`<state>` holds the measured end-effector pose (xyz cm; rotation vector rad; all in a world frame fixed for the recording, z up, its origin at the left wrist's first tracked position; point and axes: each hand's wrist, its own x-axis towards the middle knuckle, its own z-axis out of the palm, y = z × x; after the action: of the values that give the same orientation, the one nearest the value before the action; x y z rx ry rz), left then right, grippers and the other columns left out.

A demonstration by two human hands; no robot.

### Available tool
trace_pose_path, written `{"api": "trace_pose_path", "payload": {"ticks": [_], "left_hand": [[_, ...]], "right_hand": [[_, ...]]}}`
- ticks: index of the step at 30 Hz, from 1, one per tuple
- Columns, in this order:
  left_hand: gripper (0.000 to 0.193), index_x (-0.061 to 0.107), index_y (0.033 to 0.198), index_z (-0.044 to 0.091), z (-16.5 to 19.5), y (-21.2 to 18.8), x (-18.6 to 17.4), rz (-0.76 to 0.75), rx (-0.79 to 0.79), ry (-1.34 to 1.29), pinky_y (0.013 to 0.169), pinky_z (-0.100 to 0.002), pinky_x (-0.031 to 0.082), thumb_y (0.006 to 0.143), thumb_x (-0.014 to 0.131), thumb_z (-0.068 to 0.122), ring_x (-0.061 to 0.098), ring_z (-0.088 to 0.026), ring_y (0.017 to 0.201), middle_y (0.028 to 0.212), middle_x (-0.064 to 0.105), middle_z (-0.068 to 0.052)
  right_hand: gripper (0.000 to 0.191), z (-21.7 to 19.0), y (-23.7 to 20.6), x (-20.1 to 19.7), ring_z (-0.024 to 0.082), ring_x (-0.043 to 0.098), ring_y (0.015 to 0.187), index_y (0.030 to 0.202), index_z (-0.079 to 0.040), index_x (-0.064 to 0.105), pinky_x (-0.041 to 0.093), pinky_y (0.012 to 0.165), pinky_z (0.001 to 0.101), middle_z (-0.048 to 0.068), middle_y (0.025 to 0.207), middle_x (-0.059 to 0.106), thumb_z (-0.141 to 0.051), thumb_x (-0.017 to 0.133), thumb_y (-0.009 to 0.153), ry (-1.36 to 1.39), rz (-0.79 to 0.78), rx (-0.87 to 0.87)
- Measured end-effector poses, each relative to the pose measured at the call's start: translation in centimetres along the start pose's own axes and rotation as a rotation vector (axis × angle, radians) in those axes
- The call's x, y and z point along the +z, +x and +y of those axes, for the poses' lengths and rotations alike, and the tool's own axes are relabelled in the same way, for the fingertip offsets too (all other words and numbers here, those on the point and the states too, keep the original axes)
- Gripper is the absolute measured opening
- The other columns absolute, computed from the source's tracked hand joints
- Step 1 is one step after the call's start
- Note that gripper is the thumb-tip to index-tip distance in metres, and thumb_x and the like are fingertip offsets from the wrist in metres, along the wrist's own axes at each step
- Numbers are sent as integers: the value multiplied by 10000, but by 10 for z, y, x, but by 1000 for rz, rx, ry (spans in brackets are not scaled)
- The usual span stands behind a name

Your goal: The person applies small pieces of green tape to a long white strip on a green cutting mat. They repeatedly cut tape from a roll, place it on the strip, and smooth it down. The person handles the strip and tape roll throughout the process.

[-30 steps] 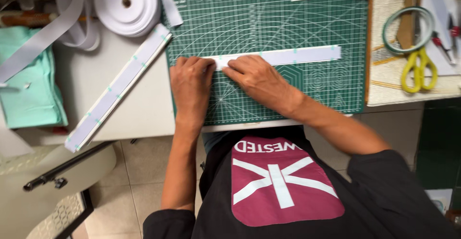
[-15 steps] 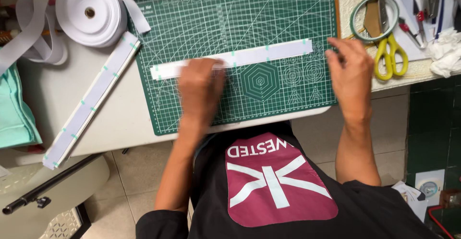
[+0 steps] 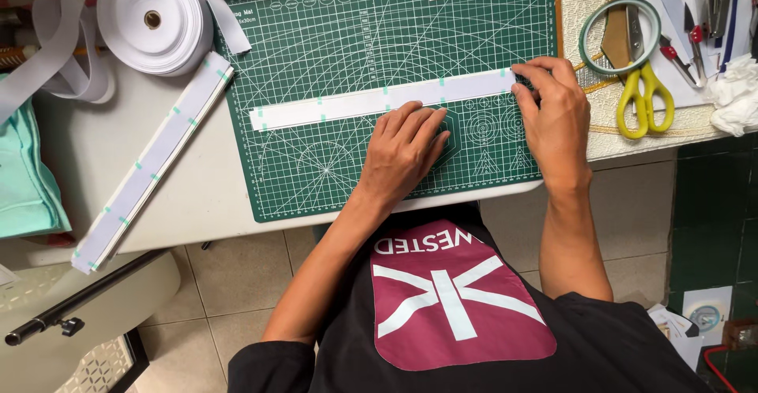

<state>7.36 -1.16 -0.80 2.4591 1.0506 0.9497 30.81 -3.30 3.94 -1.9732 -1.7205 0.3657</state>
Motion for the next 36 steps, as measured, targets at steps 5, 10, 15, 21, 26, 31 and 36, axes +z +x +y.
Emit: {"api": "trace_pose_path", "payload": {"ticks": [5,10,15,21,26,31,36], "left_hand": [[298,678,1243,40,-2,-3,4,6,32,8,973,-421,526,1001,733,205,619,-274,1203,1159,697,-81],[269,688,1199,34,-6,-6,1,5,73,1,976,-419,531,999,730,209,629,-279,1190,1121,697,-86],[241,680,1169,32,-7,-6,0,7,86,-2,978,-412,531,1005,725,203,637,-280,1195,1116,693,-90],[251,670,1169,33,-11,-7,-1,19,83,11,963,-413,535,1004,721,216,637,-280,1188,1106,688,-91],[254,673,1173,32,-13,-8,2,13,73,6,955,-410,539,1006,720,218,639,-279,1182,1101,689,-94],[267,681,1187,34,-16,-13,7,14,69,14,970,-411,543,1011,713,233,641,-275,1184,1106,692,-92],[272,683,1198,40,-17,-14,13,5,64,21,974,-409,548,1022,700,247,641,-274,1189,1116,701,-94]], "right_hand": [[227,-3,3,2,212,666,799,1210,-8,727,557,729,354,138,1219,653,-47,746,987,-34,-30,45],[207,0,10,1,191,660,831,1207,30,703,559,776,341,144,1216,641,-30,730,1011,-18,-56,20],[242,3,17,2,187,652,823,1201,31,700,556,784,346,149,1179,629,-48,763,981,-21,-92,46],[286,0,22,3,193,634,804,1206,2,709,543,758,344,140,1154,629,-81,805,950,-48,-126,43],[271,-5,22,4,194,626,801,1209,-23,719,531,746,353,132,1143,624,-90,808,962,-74,-126,39],[260,-7,23,6,186,622,795,1201,-35,728,530,750,350,122,1144,621,-88,802,956,-78,-135,52],[232,-8,24,7,175,625,809,1179,-40,736,536,748,343,109,1136,622,-96,795,962,-103,-145,63]]}}
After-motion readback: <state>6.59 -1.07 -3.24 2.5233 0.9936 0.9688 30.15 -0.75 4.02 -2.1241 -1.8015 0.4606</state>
